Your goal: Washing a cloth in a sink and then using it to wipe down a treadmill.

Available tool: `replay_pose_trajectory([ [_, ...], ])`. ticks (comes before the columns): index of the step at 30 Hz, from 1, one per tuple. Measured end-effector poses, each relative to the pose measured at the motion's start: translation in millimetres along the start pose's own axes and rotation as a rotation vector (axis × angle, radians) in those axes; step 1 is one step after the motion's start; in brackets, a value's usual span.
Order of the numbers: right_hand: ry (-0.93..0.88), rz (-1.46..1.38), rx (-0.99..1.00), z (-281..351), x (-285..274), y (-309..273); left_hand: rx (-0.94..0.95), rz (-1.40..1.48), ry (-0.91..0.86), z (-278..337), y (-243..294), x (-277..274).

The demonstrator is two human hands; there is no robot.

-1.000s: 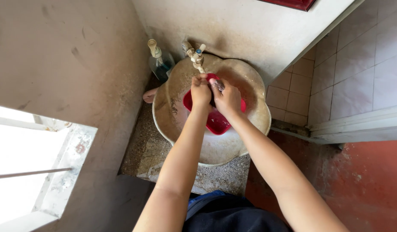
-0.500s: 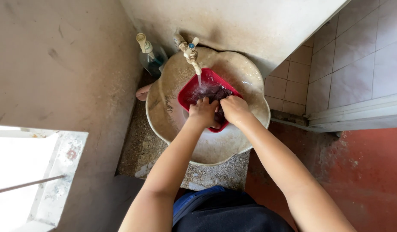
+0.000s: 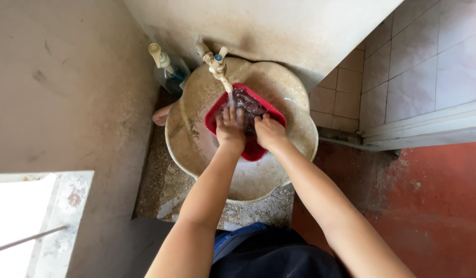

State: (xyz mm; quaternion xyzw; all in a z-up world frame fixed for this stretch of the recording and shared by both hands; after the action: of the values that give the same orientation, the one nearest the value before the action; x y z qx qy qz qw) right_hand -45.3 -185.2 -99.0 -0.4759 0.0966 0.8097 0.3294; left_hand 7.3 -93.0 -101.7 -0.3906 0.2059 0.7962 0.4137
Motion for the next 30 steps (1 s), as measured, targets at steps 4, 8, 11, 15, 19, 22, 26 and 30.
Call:
replay_pose_trajectory([
  [4,0.063,-0.18,0.063,19,-32,1,0.008,0.037,0.262,-3,-9,-11],
  [8,-0.023,-0.802,0.187,11,-24,15,0.033,0.237,0.536,23,-38,-40],
  [11,-0.268,-1.377,0.264,34,-26,1,-0.008,0.341,0.473,42,-48,-54],
  [15,-0.623,-1.921,0.341,79,-24,-26,-0.053,0.294,0.754,76,-35,-71],
  [19,-0.638,-1.967,0.181,89,-38,-33,-0.041,0.326,0.695,101,-33,-96],
  [22,-0.553,-1.948,0.097,57,-16,-17,-0.051,0.412,0.64,126,-40,-122],
  [26,0.073,-1.434,-0.072,25,-28,11,-0.1,0.473,0.919,160,-54,-149],
  [30,0.442,-0.497,-0.083,59,-82,3,-0.061,0.477,1.03,169,-38,-152],
])
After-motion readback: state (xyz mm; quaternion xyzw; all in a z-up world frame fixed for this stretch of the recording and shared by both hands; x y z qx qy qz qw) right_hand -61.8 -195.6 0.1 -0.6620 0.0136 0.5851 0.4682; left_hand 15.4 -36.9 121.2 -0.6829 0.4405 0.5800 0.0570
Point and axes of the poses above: each hand's wrist, its own z-axis away from the middle knuckle, its own x-axis out of the palm, y = z × x, the point moved 9 cm from there along -z, towards the middle knuckle, and after that the axes turned 13 degrees about x, right-handed, at the moved point
